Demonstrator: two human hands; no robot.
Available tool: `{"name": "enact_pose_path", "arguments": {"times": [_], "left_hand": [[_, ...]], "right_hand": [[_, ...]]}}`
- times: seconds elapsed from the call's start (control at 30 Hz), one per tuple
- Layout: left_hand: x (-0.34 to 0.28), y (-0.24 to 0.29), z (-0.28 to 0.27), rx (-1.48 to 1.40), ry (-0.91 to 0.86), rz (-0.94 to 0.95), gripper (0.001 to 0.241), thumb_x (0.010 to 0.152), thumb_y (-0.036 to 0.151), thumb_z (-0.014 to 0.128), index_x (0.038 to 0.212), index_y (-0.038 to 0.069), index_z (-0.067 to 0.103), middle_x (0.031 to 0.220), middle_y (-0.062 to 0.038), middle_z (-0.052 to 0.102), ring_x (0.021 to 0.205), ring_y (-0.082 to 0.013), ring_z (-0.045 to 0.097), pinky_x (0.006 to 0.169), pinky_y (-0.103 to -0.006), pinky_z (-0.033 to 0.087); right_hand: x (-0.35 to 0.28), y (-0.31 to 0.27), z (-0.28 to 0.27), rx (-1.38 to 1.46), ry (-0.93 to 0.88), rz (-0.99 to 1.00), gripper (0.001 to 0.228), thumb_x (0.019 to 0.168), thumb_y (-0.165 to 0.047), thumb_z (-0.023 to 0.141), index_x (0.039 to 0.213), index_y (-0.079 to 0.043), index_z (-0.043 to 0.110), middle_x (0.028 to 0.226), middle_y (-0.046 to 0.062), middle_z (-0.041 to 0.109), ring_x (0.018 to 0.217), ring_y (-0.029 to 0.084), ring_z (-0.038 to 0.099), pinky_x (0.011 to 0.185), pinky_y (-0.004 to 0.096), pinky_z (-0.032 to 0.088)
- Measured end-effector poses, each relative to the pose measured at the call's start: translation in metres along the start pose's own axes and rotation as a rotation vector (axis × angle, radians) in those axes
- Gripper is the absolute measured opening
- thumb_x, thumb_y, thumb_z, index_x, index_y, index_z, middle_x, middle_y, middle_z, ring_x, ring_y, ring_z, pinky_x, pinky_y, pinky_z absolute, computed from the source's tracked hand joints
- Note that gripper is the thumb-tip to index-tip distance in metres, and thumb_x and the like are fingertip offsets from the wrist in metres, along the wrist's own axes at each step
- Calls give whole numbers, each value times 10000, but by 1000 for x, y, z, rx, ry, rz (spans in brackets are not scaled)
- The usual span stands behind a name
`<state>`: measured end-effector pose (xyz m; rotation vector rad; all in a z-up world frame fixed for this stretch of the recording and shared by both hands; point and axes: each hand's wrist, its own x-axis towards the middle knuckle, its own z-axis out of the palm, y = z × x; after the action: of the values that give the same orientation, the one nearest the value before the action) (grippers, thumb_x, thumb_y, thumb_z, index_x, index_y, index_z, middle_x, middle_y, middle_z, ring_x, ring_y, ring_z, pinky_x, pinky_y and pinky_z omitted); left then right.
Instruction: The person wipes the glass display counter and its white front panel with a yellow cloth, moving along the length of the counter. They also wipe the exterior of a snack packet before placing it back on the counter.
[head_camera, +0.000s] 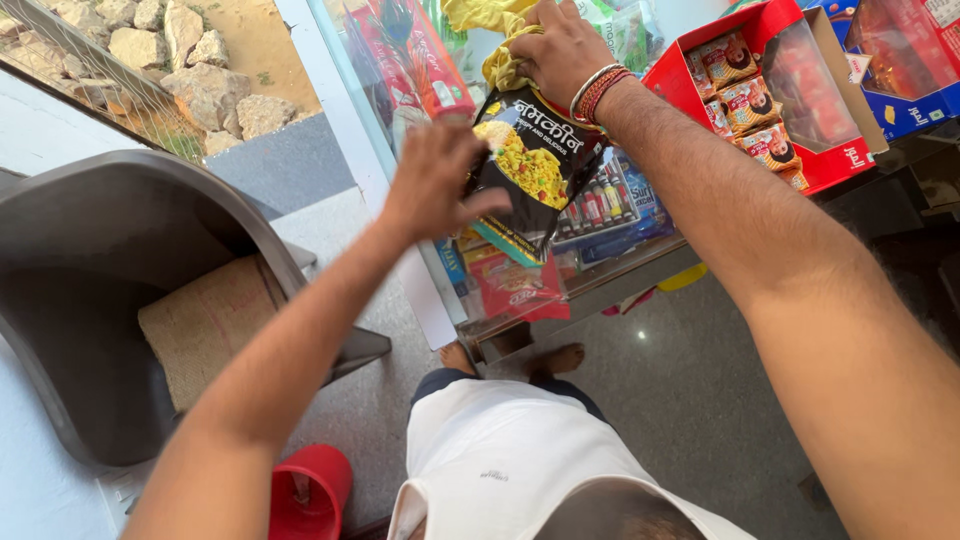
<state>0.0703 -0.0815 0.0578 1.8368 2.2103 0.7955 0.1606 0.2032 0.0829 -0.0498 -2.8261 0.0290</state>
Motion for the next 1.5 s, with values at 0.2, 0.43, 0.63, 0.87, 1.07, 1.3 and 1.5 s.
{"name": "enact_pose_path", "arguments": {"times": [0.2, 0.43, 0.63, 0.87, 1.07, 1.3, 1.5], "left_hand": [[-31, 40, 13, 80, 198, 126, 942, 932, 622, 677, 1597, 45, 342, 1538, -242, 394, 1459, -411, 369, 1246, -517, 272], [-35, 32, 21, 161, 166, 38, 874, 973, 576, 634, 1634, 108, 306, 1647, -193, 311, 1540, -388, 269, 1280, -523, 175], [-47, 38, 34, 75, 252, -229, 1106, 901, 680, 649, 1598, -38, 179, 1636, -228, 284, 1548, -381, 233, 1275, -530, 134], [-48, 34, 35, 10, 242, -304, 1258, 828, 731, 690, 1580, -92, 107, 1646, -256, 250, 1554, -368, 220, 1280, -508, 123], [-48, 33, 39, 5, 268, -315, 1284, 833, 740, 693, 1577, -100, 70, 1655, -278, 221, 1574, -365, 190, 1292, -502, 127], [-44, 32, 45, 26, 294, -364, 1262, 857, 698, 693, 1583, -96, 35, 1674, -286, 153, 1581, -385, 129, 1286, -504, 119], [-44, 31, 46, 32, 287, -372, 1237, 871, 663, 730, 1574, -95, 50, 1668, -287, 154, 1576, -390, 120, 1277, -512, 117]], "right_hand": [[-4, -35, 7, 93, -79, -67, 169, 968, -253, 774, 1103, -152, 782, 1179, 143, 605, 1123, 351, 546, 936, 486, 468], [4, -10, 19, -20, -162, -80, 187, 980, -312, 731, 1094, -174, 785, 1141, 135, 625, 1109, 351, 559, 899, 525, 451], [-3, 21, 21, -99, -102, 53, 193, 978, -334, 706, 1052, -177, 790, 1117, 180, 600, 1093, 386, 543, 873, 539, 453], [10, -90, 36, 101, -255, -5, 234, 969, -363, 691, 1016, -148, 771, 1076, 154, 606, 1064, 351, 560, 912, 530, 450], [9, -46, 23, -11, -202, -48, 240, 949, -391, 714, 1015, -172, 788, 1126, 168, 635, 1103, 375, 568, 901, 542, 459], [-29, -5, 28, -231, -61, 239, 235, 1007, -305, 659, 1047, -100, 765, 1100, 213, 607, 1050, 388, 554, 860, 520, 454], [-4, -109, 43, 173, -49, 41, 184, 935, -250, 669, 996, -105, 765, 1053, 195, 590, 1061, 380, 546, 974, 484, 447]]}}
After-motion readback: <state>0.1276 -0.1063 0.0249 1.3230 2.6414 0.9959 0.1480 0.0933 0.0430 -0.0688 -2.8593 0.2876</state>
